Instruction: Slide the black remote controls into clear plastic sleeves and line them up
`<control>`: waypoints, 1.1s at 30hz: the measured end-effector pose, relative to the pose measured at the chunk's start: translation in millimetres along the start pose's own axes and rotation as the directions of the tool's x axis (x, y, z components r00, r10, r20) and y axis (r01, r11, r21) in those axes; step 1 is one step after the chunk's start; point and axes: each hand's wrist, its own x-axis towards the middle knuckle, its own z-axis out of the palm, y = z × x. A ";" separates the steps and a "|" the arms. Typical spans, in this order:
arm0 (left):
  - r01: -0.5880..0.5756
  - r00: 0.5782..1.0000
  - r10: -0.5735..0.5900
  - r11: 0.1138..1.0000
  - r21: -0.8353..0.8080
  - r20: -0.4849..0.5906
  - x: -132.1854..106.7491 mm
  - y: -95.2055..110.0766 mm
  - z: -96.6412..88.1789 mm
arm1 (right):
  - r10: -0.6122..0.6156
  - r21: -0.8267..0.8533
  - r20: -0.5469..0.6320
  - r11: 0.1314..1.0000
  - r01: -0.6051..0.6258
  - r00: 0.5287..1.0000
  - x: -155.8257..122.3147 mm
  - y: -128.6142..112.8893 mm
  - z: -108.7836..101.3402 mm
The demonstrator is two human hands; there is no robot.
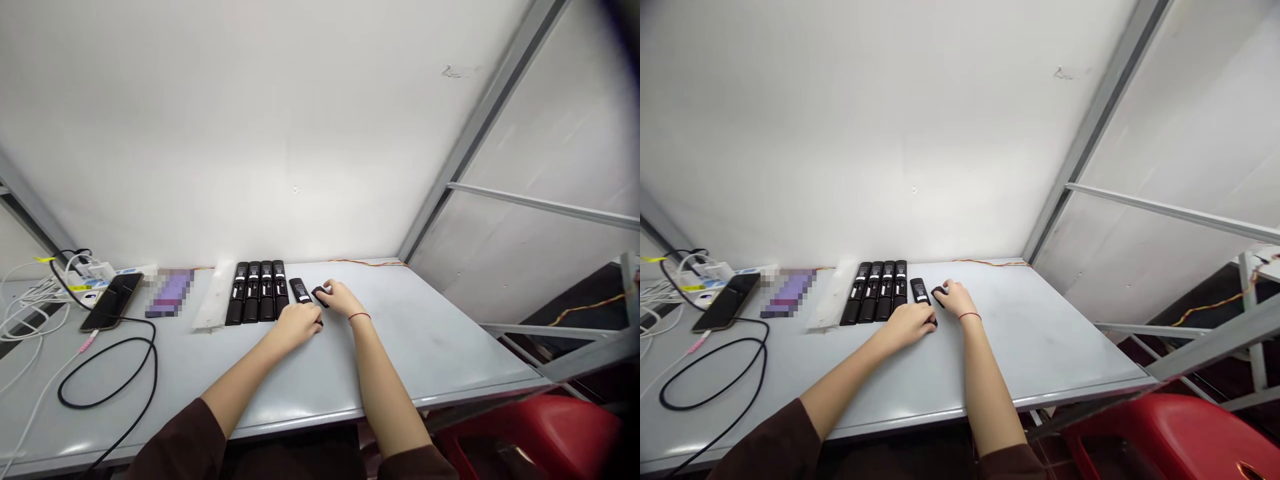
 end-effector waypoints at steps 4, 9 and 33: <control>0.065 0.995 -0.057 0.993 0.102 -0.077 17.6 -15.8 -0.3 | -0.055 -0.215 0.057 0.974 0.066 0.997 -4.8 -8.2 -2.7; 0.148 0.985 -0.127 0.970 0.195 -0.116 33.2 -37.3 -0.3 | -0.173 -0.201 0.166 0.958 0.205 0.971 -11.0 -16.6 -6.6; 0.291 0.952 -0.276 0.950 0.115 -0.136 -37.1 -60.6 21.4 | -0.246 -0.196 0.277 0.932 0.305 0.929 -35.0 -48.8 6.5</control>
